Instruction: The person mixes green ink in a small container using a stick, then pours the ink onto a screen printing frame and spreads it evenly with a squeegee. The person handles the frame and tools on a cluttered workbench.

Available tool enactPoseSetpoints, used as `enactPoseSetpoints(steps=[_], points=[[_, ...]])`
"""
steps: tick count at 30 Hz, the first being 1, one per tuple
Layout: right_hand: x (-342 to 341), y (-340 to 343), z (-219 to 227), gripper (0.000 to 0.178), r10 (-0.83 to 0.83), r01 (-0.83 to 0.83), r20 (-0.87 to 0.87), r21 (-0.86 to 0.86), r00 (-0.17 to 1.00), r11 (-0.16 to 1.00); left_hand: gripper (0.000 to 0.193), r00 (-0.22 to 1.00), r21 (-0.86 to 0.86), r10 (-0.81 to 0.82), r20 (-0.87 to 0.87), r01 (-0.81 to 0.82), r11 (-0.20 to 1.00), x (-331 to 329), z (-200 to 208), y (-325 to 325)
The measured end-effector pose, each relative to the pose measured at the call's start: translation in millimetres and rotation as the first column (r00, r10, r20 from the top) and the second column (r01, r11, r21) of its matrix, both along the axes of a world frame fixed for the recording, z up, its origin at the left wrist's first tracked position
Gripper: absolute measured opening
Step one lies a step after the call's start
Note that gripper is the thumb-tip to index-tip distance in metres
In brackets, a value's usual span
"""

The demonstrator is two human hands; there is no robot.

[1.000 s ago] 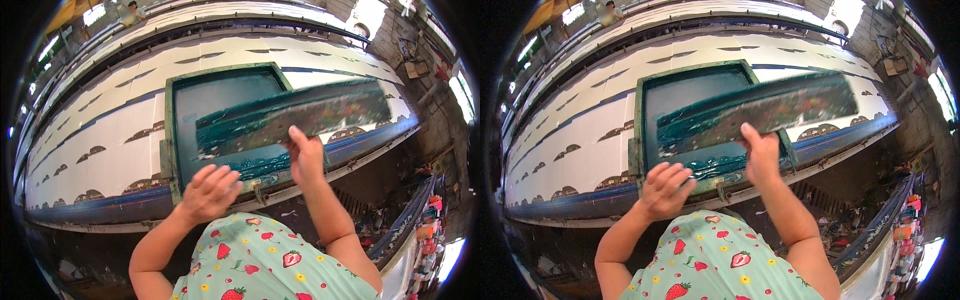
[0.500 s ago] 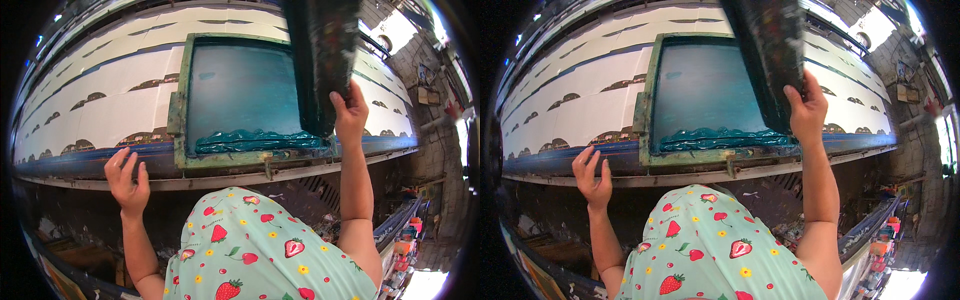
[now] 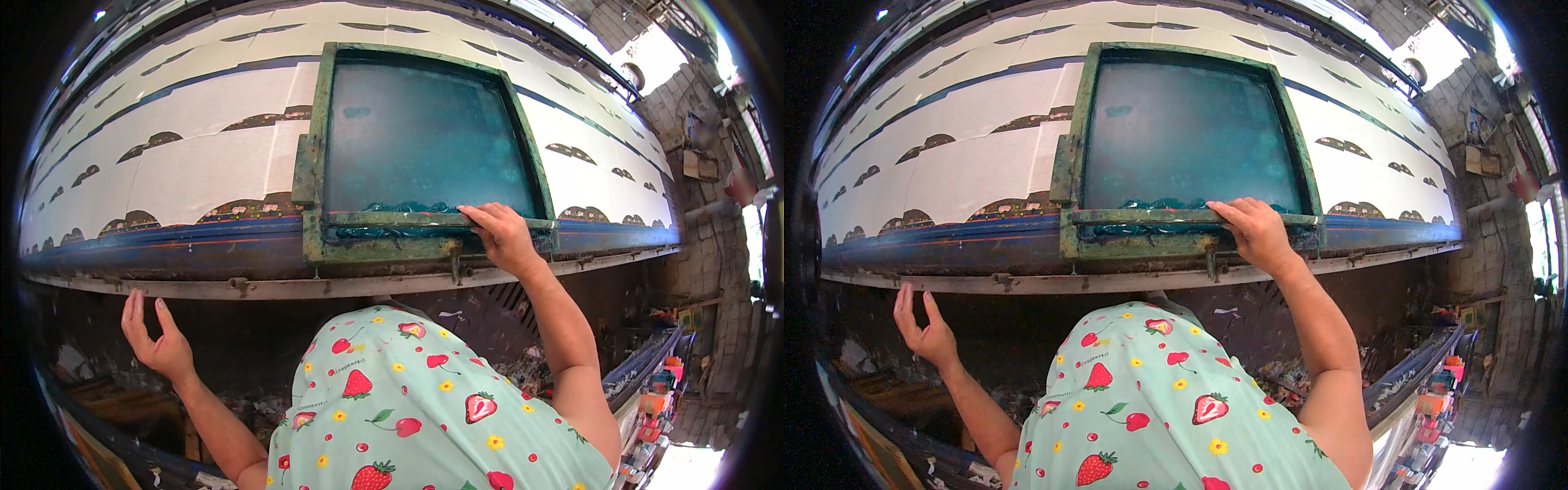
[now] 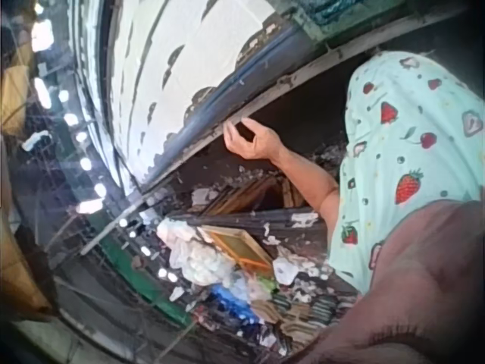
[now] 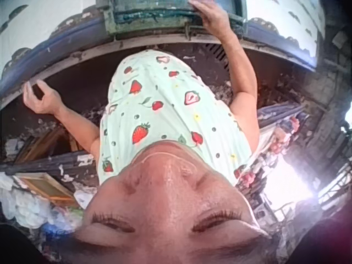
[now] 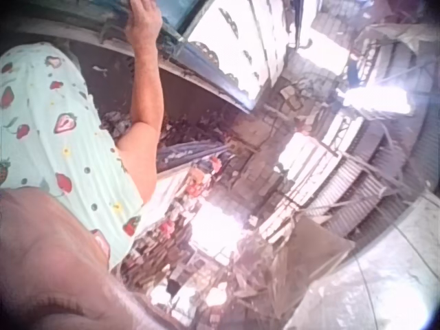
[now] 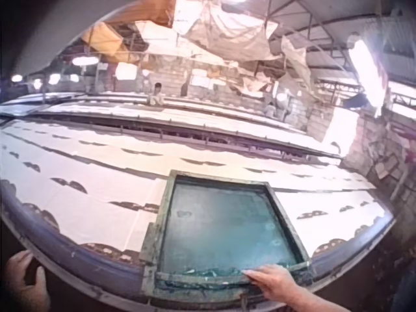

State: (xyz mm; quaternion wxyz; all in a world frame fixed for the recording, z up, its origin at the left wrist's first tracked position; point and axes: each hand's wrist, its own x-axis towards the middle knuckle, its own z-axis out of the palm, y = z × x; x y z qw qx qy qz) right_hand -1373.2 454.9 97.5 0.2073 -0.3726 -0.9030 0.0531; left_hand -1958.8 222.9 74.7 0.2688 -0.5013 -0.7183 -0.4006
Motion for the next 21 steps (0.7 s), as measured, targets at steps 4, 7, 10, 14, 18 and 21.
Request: enactPoseSetpoints(steps=[4,7,10,14,18,21], points=[[-1.1,-9.2,-20.2,0.058,-0.034,0.032,0.056,0.049,0.998,0.998,0.064,0.989,0.186,0.144,0.022,-0.146,0.972,-18.8,-9.1,-15.2],[2.7,-15.4,-35.6,0.060,-0.040,0.031,0.088,0.101,0.995,0.994,0.072,0.915,0.136,0.324,0.239,-0.362,0.922,-59.3,-62.3,-46.9],[0.7,-26.4,-41.5,0.060,-0.054,0.047,0.062,0.113,0.997,0.992,0.077,0.741,-0.162,0.565,0.363,-0.547,0.821,-109.3,-165.4,-103.9],[1.8,-42.0,-41.7,0.053,-0.141,0.141,-0.018,0.232,0.990,0.963,0.078,0.330,-0.493,0.527,0.783,-0.187,0.850,-111.8,-304.4,-166.2],[26.0,-84.7,-33.2,0.044,-0.236,0.320,-0.258,0.361,0.937,0.876,0.065,0.269,-0.739,0.722,0.638,0.477,0.476,-55.5,-365.0,-163.0],[59.1,-123.9,-83.4,0.038,-0.517,0.556,-0.500,-0.083,0.695,0.827,0.061,0.484,-0.680,0.522,0.702,0.673,0.290,-29.7,-428.1,-176.3]])
